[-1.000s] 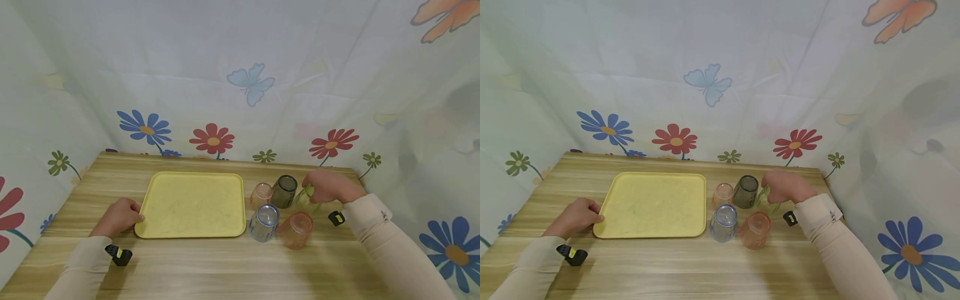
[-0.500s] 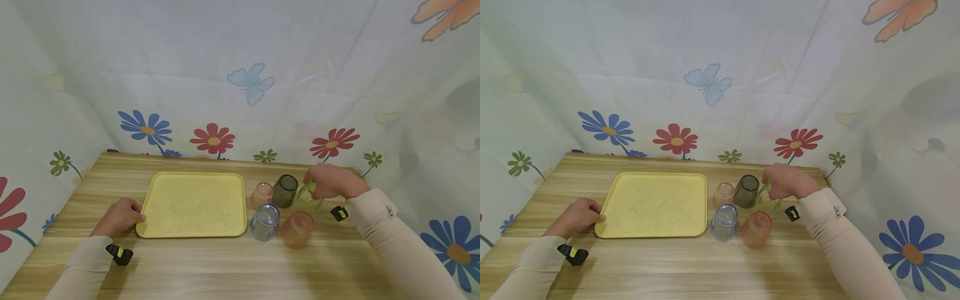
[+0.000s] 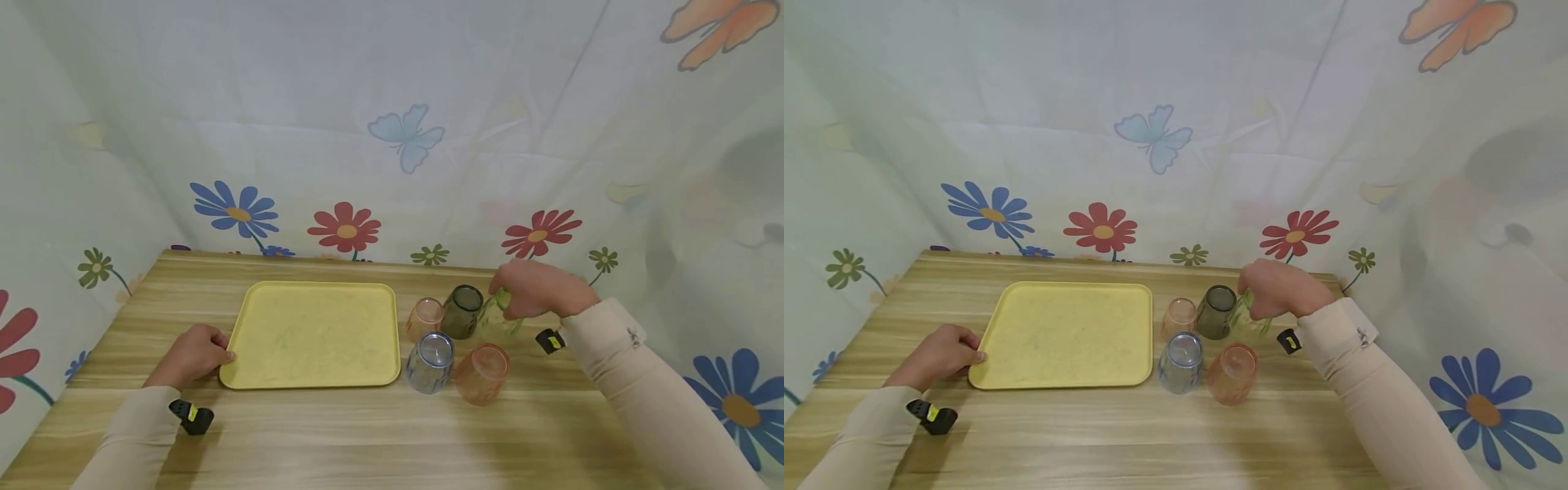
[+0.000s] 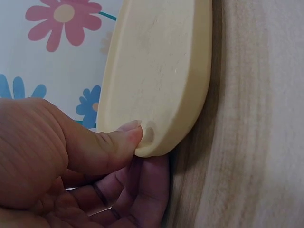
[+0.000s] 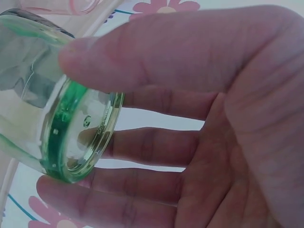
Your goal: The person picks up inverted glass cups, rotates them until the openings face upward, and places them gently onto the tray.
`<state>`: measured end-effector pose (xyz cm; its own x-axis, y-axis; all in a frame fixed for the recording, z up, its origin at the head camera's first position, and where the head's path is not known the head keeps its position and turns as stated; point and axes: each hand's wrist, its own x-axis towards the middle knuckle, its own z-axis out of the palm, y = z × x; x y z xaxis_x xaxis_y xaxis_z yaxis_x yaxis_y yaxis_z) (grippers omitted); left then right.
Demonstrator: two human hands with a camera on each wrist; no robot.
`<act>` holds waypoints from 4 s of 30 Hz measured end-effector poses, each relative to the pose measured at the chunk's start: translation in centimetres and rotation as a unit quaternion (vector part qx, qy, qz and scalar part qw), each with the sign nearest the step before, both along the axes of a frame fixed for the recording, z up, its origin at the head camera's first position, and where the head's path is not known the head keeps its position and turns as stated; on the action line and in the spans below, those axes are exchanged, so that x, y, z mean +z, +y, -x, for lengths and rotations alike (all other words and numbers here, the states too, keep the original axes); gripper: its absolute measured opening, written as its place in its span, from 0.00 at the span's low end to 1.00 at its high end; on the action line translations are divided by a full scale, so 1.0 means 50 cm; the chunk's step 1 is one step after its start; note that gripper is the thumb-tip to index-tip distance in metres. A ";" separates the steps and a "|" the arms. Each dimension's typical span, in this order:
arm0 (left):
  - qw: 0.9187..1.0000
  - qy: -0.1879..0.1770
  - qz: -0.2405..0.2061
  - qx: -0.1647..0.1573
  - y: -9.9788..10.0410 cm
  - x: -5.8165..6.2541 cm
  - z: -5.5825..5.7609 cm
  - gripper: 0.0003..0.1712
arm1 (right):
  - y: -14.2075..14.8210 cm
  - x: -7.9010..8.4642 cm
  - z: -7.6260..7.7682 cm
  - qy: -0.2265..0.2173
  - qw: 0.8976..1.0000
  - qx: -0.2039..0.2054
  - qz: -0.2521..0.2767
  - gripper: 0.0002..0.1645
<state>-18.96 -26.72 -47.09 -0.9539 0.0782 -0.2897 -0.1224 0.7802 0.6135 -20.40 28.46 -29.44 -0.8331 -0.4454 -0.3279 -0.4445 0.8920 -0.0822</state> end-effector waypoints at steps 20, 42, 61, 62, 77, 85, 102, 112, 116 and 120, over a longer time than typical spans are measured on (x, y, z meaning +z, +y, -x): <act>1.000 0.001 0.006 0.000 0.000 -0.002 -0.002 0.12 | -0.062 0.035 0.006 0.024 0.999 0.048 -0.010 0.21; 1.000 0.000 0.013 0.007 -0.006 -0.005 -0.005 0.12 | -0.140 0.035 0.024 0.017 0.998 0.060 -0.014 0.25; 1.000 0.006 0.008 0.012 0.000 -0.007 -0.005 0.13 | -0.189 0.020 0.040 0.029 0.993 0.108 -0.032 0.27; 1.000 0.006 0.008 0.012 0.000 -0.008 -0.005 0.13 | -0.190 0.020 0.040 0.027 0.993 0.106 -0.035 0.27; 1.000 0.003 -0.003 0.018 0.000 -0.012 -0.004 0.13 | -0.227 0.013 0.042 0.039 0.993 0.108 -0.017 0.27; 1.000 0.007 0.003 0.017 -0.001 -0.014 -0.003 0.13 | -0.257 0.009 0.044 0.034 0.993 0.115 -0.023 0.27; 1.000 0.008 0.003 0.025 0.000 -0.016 -0.006 0.12 | -0.308 0.012 0.045 0.039 0.987 0.153 -0.004 0.25; 1.000 0.017 -0.003 0.019 0.000 -0.009 -0.011 0.13 | -0.344 0.016 0.046 0.043 0.985 0.169 0.001 0.21; 1.000 0.017 -0.005 0.017 0.002 -0.009 -0.013 0.12 | -0.355 0.014 0.048 0.048 0.982 0.183 0.003 0.18; 1.000 0.021 -0.001 0.015 0.004 -0.012 -0.013 0.12 | -0.361 0.014 0.047 0.049 0.981 0.190 0.000 0.20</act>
